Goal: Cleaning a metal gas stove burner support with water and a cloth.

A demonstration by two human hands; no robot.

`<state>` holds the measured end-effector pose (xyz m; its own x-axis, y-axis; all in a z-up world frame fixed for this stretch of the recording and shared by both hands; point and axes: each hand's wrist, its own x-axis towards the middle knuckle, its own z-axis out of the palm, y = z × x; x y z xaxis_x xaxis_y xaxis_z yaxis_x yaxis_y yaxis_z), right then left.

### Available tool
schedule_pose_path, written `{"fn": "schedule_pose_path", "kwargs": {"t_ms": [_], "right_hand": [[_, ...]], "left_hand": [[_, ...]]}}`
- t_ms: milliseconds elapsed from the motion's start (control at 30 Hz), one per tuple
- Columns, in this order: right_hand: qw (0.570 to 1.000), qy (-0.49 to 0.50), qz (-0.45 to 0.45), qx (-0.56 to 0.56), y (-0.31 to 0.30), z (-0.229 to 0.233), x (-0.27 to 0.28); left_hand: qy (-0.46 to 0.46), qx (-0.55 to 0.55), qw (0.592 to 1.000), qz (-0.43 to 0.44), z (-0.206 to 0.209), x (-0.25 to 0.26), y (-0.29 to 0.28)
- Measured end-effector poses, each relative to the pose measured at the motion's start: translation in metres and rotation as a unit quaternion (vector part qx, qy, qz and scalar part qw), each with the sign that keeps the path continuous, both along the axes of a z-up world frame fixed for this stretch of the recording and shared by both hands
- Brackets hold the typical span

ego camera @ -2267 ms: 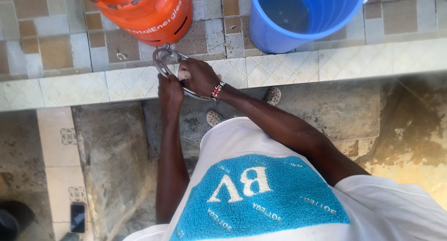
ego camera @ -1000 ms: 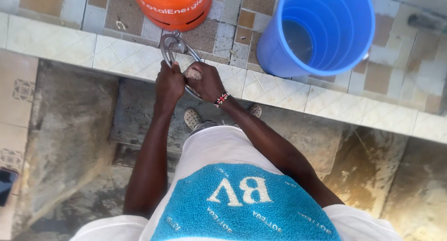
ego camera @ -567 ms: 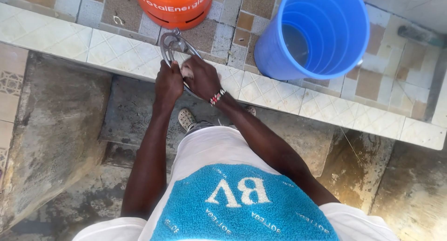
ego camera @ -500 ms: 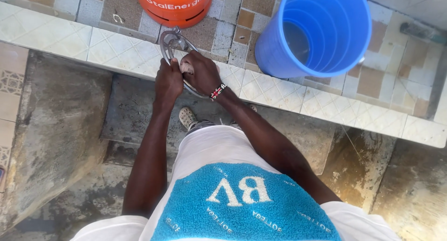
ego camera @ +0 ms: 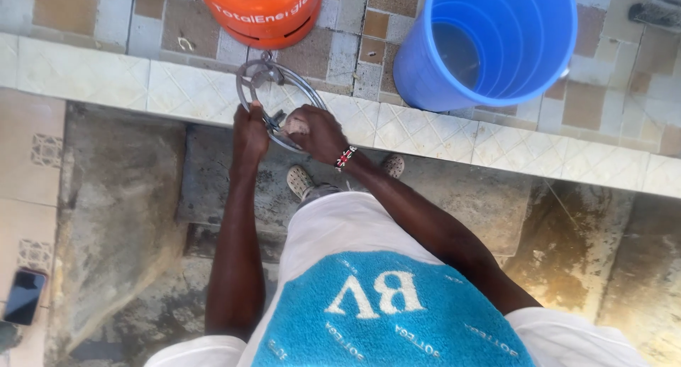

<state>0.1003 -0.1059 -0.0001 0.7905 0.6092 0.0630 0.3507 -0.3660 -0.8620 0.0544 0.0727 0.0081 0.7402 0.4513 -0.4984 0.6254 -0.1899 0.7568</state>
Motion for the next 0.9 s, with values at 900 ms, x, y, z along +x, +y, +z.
{"fn": "schedule_pose_path", "kwargs": {"t_ms": [900], "right_hand": [[0.99, -0.044, -0.116, 0.059, -0.069, 0.039, 0.011]], "left_hand": [[0.041, -0.189, 0.973, -0.123, 0.023, 0.095, -0.057]]}}
